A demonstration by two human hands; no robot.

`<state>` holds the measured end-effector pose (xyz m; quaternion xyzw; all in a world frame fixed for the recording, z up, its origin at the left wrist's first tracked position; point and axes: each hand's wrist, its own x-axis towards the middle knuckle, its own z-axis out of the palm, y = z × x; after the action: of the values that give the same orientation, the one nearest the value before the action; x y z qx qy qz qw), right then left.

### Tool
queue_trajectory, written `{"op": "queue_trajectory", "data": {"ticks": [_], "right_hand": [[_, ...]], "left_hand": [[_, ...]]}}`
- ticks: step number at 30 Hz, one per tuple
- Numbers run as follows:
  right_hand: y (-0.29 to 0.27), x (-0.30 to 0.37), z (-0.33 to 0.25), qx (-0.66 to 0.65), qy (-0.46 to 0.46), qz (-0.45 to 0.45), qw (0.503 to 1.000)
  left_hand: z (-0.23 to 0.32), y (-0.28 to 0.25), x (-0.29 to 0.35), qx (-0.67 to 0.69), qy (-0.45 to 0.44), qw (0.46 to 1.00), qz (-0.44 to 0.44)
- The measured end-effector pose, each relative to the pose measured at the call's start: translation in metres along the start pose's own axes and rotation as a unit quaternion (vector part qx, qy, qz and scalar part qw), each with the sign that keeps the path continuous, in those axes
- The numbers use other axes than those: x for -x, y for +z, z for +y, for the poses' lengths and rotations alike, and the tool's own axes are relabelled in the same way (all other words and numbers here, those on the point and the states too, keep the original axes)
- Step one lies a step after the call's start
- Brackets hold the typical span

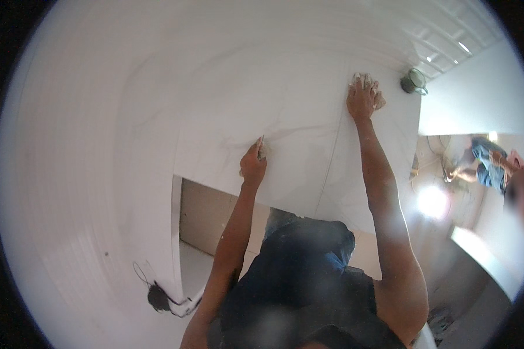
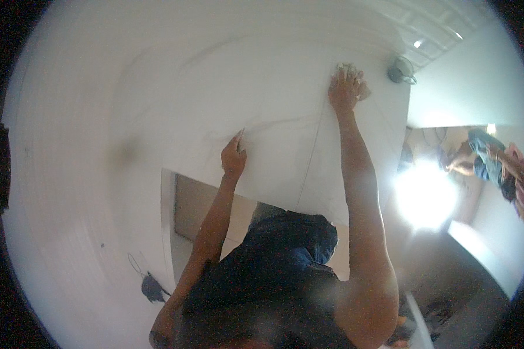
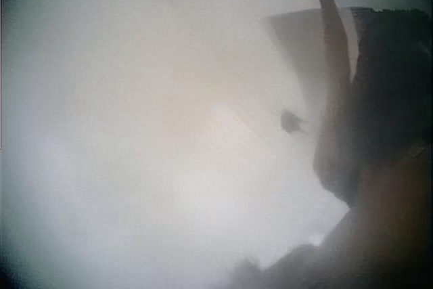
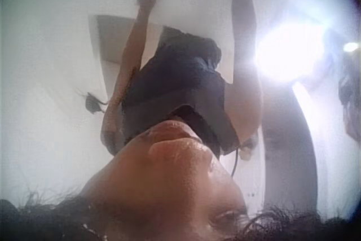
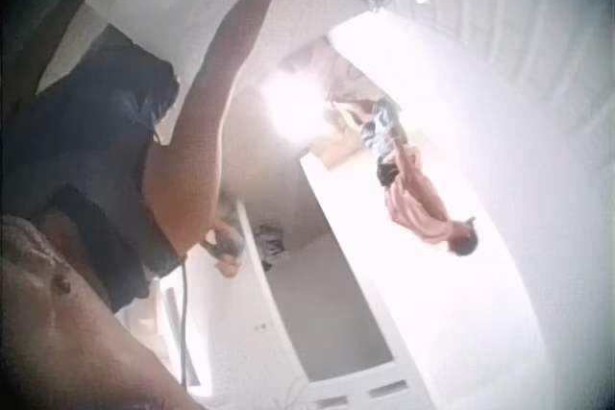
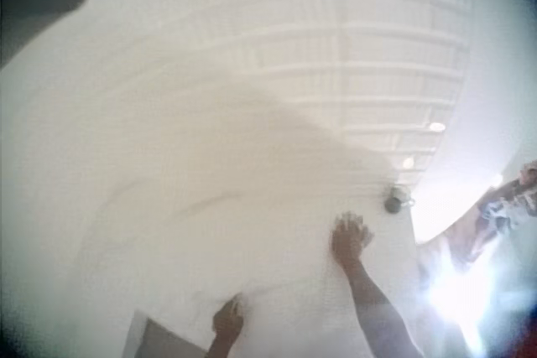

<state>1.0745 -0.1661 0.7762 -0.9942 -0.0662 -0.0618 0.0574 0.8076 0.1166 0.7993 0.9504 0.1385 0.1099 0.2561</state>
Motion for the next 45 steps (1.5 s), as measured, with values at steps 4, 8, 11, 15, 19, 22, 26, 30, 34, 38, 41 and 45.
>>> {"op": "queue_trajectory", "data": {"ticks": [4,8,11,15,19,22,26,30,34,38,41,45], "right_hand": [[0.034,0.06,-0.106,0.009,-0.113,0.058,0.992],[-0.02,0.219,-0.204,-0.125,-0.43,-0.121,0.886],[-0.052,0.247,-0.17,-0.191,-0.509,-0.185,0.819],[-0.044,0.228,-0.048,-0.053,-0.315,-0.172,0.932],[-0.002,0.192,0.011,0.22,0.016,0.153,0.963],[0.041,0.152,-0.057,0.349,0.11,0.074,0.928],[0.042,0.161,-0.295,0.102,0.003,0.06,0.993],[0.039,0.231,-0.464,0.009,-0.278,0.049,0.959],[-0.001,0.258,-0.494,-0.341,-0.44,-0.091,0.826],[-0.047,0.225,-0.452,-0.393,-0.232,-0.372,0.808],[-0.125,0.248,-0.408,-0.386,-0.224,-0.039,0.894],[-0.258,0.3,-0.346,-0.548,-0.143,-0.308,0.765]], "left_hand": [[0.022,-0.055,0.011,0.114,-0.082,0.981,0.137],[-0.039,-0.109,0.083,0.184,-0.29,0.904,0.255],[-0.072,-0.143,0.127,0.208,-0.417,0.837,0.288],[-0.123,-0.175,0.192,0.11,-0.471,0.809,0.335],[-0.159,-0.208,0.22,0.205,-0.526,0.747,0.35],[-0.191,-0.22,0.219,0.244,-0.521,0.742,0.343],[-0.202,-0.267,0.183,0.321,-0.492,0.735,0.338],[-0.199,-0.283,0.131,0.415,-0.398,0.765,0.289],[-0.189,-0.303,0.105,0.53,-0.352,0.746,0.195],[-0.183,-0.301,0.09,0.636,-0.302,0.705,0.087],[-0.164,-0.291,0.083,0.711,-0.278,0.645,0.032],[-0.06,-0.262,0.072,0.768,-0.275,0.578,-0.023]]}}
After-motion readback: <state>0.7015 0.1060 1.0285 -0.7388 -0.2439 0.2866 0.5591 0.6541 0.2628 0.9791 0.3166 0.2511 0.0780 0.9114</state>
